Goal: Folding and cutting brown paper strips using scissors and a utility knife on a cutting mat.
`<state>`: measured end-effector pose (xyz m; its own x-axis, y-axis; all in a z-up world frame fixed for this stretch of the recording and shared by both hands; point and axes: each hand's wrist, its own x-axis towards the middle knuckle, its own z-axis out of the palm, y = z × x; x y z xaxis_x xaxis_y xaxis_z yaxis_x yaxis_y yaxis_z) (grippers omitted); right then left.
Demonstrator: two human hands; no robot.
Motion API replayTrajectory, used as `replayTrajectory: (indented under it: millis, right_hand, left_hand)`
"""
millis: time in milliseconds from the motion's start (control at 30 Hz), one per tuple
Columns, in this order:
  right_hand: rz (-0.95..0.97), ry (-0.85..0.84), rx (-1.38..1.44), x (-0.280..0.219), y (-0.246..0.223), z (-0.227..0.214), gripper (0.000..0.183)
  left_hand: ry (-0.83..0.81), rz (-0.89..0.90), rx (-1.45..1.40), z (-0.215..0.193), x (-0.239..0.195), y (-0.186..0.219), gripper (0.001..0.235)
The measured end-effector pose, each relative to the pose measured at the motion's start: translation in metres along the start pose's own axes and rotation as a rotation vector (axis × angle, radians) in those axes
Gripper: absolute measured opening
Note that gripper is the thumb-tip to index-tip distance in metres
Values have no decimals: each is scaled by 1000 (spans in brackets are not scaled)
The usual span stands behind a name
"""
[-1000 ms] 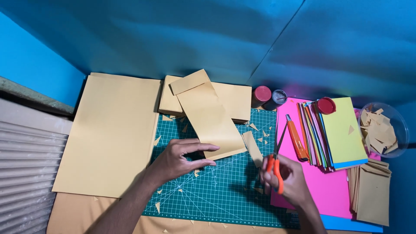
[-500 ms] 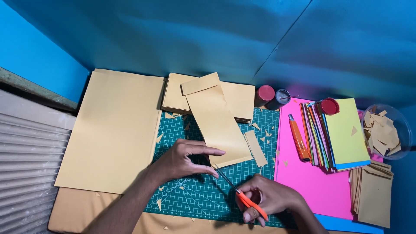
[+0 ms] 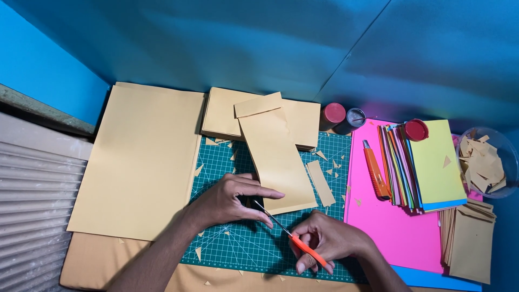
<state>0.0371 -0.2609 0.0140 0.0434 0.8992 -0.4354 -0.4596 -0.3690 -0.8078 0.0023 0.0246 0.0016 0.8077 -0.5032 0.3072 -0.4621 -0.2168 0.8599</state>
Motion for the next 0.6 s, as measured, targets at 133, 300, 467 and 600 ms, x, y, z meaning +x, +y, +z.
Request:
replayTrajectory:
  millis: [133, 300, 467, 600]
  right_hand:
    - [28, 11, 24, 1, -1, 2, 31]
    - [28, 39, -10, 2, 2, 3, 32]
    - [49, 61, -29, 3, 2, 4, 33]
    - [22, 67, -73, 3, 8, 2, 33]
  left_hand:
    - [-1, -19, 12, 2, -1, -3, 63]
    - [11, 19, 31, 5, -3, -8, 62]
    - [10, 22, 43, 6, -3, -8, 62]
    - [7, 30, 61, 7, -3, -9, 62]
